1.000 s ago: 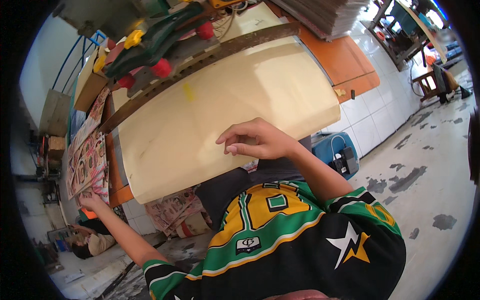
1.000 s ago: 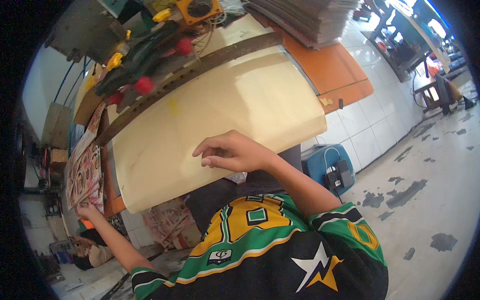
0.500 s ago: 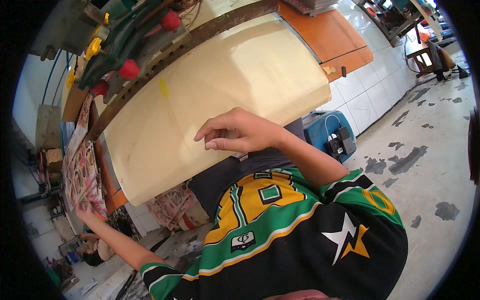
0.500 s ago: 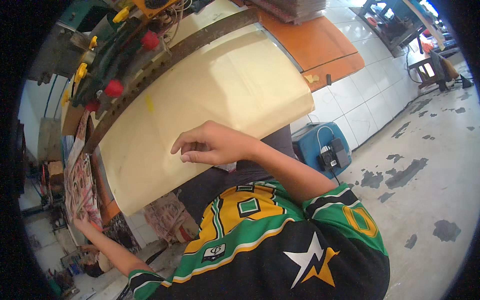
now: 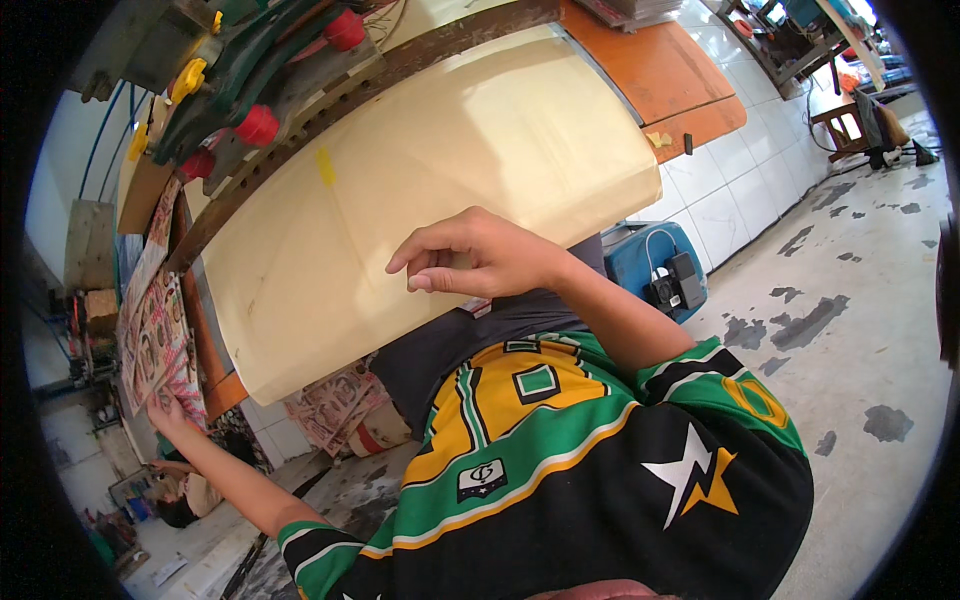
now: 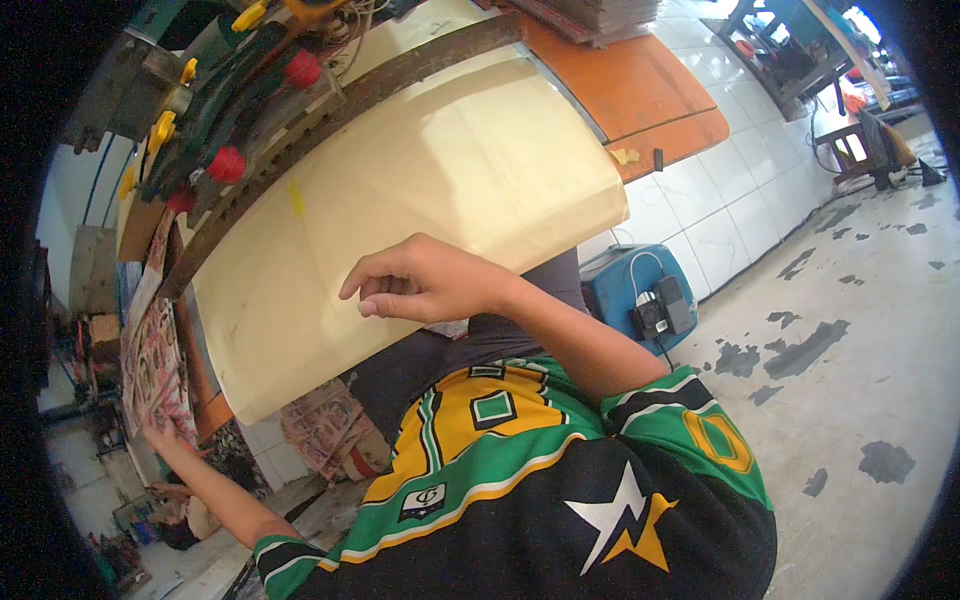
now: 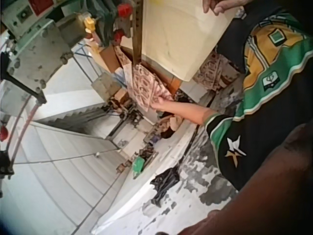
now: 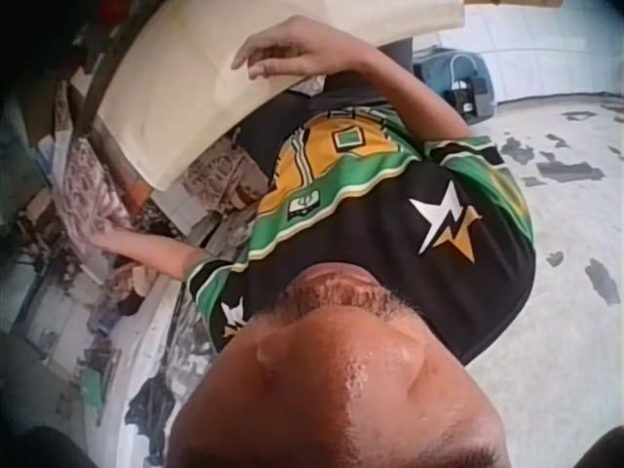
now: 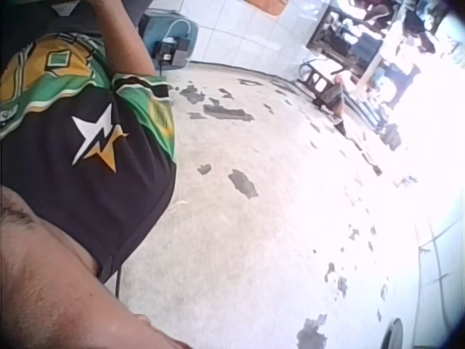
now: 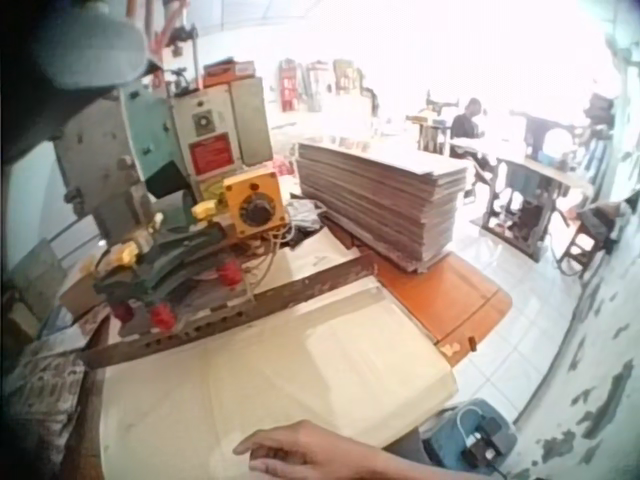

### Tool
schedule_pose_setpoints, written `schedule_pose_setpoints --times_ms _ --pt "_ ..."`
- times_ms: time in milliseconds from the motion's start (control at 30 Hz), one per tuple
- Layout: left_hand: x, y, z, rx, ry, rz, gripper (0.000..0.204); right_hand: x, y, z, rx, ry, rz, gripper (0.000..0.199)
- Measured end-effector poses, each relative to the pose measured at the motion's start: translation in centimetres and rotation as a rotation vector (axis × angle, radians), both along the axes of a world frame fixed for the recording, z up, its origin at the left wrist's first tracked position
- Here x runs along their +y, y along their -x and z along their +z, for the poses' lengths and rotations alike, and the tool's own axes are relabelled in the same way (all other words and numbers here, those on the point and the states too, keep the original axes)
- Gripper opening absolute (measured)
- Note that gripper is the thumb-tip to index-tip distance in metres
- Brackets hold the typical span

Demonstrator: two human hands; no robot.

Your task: The person positions long printed plastic sheets onto a machine, aligns them under a heat-sealing bar, and removes the sealed bags after the machine cycles.

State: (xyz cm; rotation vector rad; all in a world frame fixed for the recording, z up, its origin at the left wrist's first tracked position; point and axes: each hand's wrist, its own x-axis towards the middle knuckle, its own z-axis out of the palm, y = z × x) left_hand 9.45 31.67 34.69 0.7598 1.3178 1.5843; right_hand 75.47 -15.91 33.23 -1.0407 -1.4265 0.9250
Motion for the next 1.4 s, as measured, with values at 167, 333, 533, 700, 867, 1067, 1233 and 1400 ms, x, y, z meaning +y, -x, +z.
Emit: schedule_pose_setpoints --times_ms 167,333,533,700,867,1067,1233,1400 --pt "-0.3 2.5 0.5 0.066 -0.007 -0.015 0.047 0.1 0.0 -0.2 -0.002 -0.052 0.013 0.027" --pt "-0.5 2.8 0.0 0.155 0.000 -0.018 0.036 -0.2 -0.2 0.1 -0.022 -0.042 0.020 0.028" --pt "-0.8 1.2 -0.4 0.141 -0.002 -0.026 0.035 -0.3 -0.1 0.0 -0.010 -0.034 0.008 0.028" --pt "-0.6 1.3 -0.4 0.157 -0.006 -0.043 0.035 -0.5 -0.2 0.1 -0.001 -0.021 0.012 0.027" --pt "-1.1 1.4 -0.4 0.157 -0.016 -0.041 0.035 -0.3 -0.1 -0.2 -0.002 -0.047 0.009 0.027" --pt "-0.6 1.8 -1.3 0.307 -0.043 -0.119 0.037 -0.3 -0.1 -0.3 -0.021 -0.051 -0.006 0.027" --pt "0.5 6.5 -1.1 0.615 -0.119 -0.211 0.041 -0.3 -0.1 -0.4 0.014 -0.051 0.017 0.027" --pt "1.5 5.7 -3.3 0.643 -0.080 -0.194 0.046 -0.3 -0.1 -0.3 -0.018 -0.049 -0.002 0.026"
